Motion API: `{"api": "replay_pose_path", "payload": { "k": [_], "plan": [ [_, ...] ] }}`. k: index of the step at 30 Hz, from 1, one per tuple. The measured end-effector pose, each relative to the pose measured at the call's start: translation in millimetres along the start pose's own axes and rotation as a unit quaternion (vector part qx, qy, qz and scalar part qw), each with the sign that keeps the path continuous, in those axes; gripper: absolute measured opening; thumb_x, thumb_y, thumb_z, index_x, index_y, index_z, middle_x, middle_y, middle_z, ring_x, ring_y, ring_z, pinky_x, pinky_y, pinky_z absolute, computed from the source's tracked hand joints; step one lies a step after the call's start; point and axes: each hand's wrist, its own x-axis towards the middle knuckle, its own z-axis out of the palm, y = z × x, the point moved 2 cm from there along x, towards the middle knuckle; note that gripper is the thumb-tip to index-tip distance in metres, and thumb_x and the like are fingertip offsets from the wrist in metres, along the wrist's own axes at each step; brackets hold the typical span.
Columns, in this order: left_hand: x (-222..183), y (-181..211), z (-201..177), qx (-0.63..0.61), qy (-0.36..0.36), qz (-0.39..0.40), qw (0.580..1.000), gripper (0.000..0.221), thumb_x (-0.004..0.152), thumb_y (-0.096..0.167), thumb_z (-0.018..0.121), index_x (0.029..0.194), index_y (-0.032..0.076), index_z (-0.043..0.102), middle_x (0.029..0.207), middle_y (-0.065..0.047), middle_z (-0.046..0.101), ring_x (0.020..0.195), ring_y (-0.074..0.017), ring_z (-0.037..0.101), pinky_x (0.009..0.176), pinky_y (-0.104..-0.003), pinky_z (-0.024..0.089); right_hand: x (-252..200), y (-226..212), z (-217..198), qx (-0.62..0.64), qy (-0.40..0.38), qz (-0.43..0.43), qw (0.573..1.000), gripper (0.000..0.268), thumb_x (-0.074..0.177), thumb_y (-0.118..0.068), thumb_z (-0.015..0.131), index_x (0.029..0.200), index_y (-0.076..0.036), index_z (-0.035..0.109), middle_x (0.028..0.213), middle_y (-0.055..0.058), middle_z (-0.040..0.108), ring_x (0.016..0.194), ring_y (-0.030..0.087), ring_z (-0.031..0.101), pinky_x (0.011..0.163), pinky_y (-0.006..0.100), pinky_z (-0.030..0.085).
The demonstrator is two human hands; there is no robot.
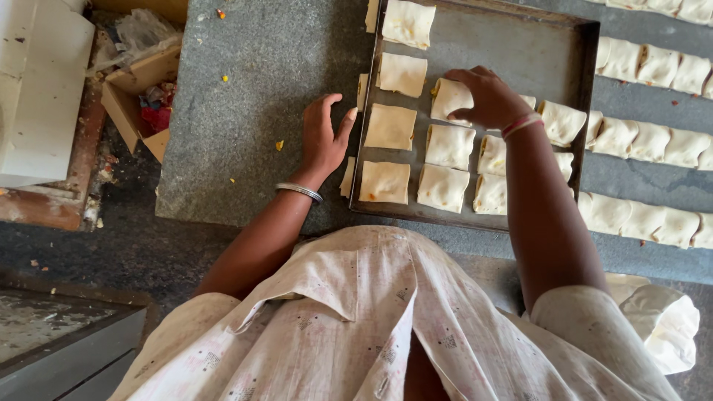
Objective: The person picks up folded pastry squares from a work surface and arranges them in rows onto a rectangular metal tray by hand.
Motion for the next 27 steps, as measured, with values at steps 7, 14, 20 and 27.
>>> {"api": "replay_pose_path", "payload": {
  "k": [7,14,20,27],
  "plan": [
    [-5,0,2,-0.035,0.044,-0.014,0.998,0.047,0.107,0.041,0.063,0.133,0.004,0.055,0.128,-0.017,0.061,0.122,-0.0338,0.057,0.096,-0.044,0.052,26,22,-2,-0.019,-0.173,0.121,0.977,0.068,0.068,-0.039,0.090,0.121,-0.003,0.069,0.114,0.018,0.074,0.106,0.036,0.070,0.094,0.045,0.055],
    [-3,4,-3,-0.019,0.040,-0.025,0.999,0.048,0.107,0.044,0.064,0.134,0.006,0.054,0.128,-0.016,0.061,0.123,-0.0324,0.057,0.097,-0.043,0.053,47,46,-1,-0.001,-0.183,0.049,0.982,0.067,0.072,-0.040,0.089,0.121,0.000,0.068,0.118,0.020,0.073,0.110,0.036,0.069,0.098,0.044,0.054],
    [-4,12,-9,-0.007,0.056,0.009,0.998,0.063,0.103,0.053,0.068,0.139,0.004,0.049,0.133,-0.019,0.054,0.128,-0.0353,0.051,0.107,-0.050,0.045,72,62,0,-0.034,-0.175,0.057,0.982,0.068,0.072,-0.037,0.089,0.126,0.000,0.068,0.123,0.021,0.072,0.115,0.036,0.068,0.101,0.045,0.053],
    [-2,20,-14,-0.001,0.038,0.029,0.999,0.062,0.103,0.053,0.066,0.136,0.004,0.048,0.129,-0.019,0.054,0.126,-0.0368,0.049,0.107,-0.051,0.043,79,58,-1,-0.016,-0.193,0.047,0.980,0.071,0.071,-0.035,0.091,0.130,-0.003,0.067,0.126,0.019,0.071,0.120,0.035,0.066,0.103,0.046,0.051]
  ]
}}
